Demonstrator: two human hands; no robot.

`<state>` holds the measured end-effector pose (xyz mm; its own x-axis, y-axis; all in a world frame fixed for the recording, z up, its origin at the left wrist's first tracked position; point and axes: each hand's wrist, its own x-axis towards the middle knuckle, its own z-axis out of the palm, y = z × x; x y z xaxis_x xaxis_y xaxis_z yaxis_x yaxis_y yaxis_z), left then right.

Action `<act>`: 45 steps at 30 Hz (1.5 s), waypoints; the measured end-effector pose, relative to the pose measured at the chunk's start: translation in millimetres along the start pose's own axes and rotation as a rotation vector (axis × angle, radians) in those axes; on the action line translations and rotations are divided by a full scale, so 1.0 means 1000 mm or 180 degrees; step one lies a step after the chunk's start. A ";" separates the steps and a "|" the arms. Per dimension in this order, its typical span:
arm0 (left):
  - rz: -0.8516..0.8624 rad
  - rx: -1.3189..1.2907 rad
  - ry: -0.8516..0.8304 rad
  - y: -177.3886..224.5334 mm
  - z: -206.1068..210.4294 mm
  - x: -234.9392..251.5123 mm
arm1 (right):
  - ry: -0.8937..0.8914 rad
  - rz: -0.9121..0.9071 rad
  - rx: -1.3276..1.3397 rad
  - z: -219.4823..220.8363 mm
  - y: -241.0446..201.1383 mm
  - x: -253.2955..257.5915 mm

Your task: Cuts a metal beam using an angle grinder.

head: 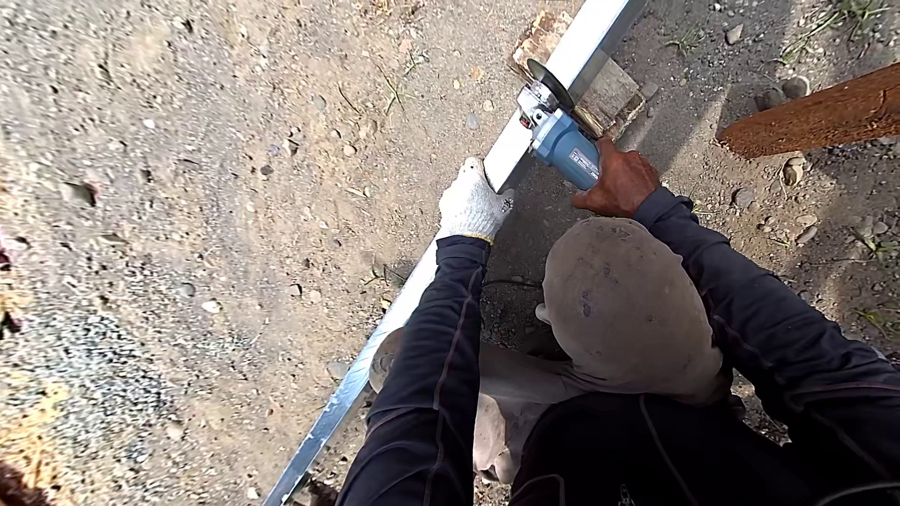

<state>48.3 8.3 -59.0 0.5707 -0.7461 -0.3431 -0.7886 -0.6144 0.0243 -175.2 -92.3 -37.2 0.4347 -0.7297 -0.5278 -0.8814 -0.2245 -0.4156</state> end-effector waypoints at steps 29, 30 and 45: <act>0.0274 -0.0044 -0.0685 -0.020 -0.017 0.029 | 0.0785 0.0373 0.0844 -0.011 0.048 -0.030; 0.0305 -0.0091 -0.0733 -0.023 -0.019 0.033 | 0.0815 0.0354 0.0869 -0.012 0.048 -0.028; 0.0397 -0.0831 -0.0866 -0.045 -0.027 0.073 | 0.0765 -0.0107 0.0913 -0.002 0.018 0.004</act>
<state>131.2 -25.2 -59.6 0.3650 -0.7453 -0.5580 -0.7433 -0.5941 0.3074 -190.1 -101.1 -45.4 0.3767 -0.8635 -0.3354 -0.7649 -0.0857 -0.6384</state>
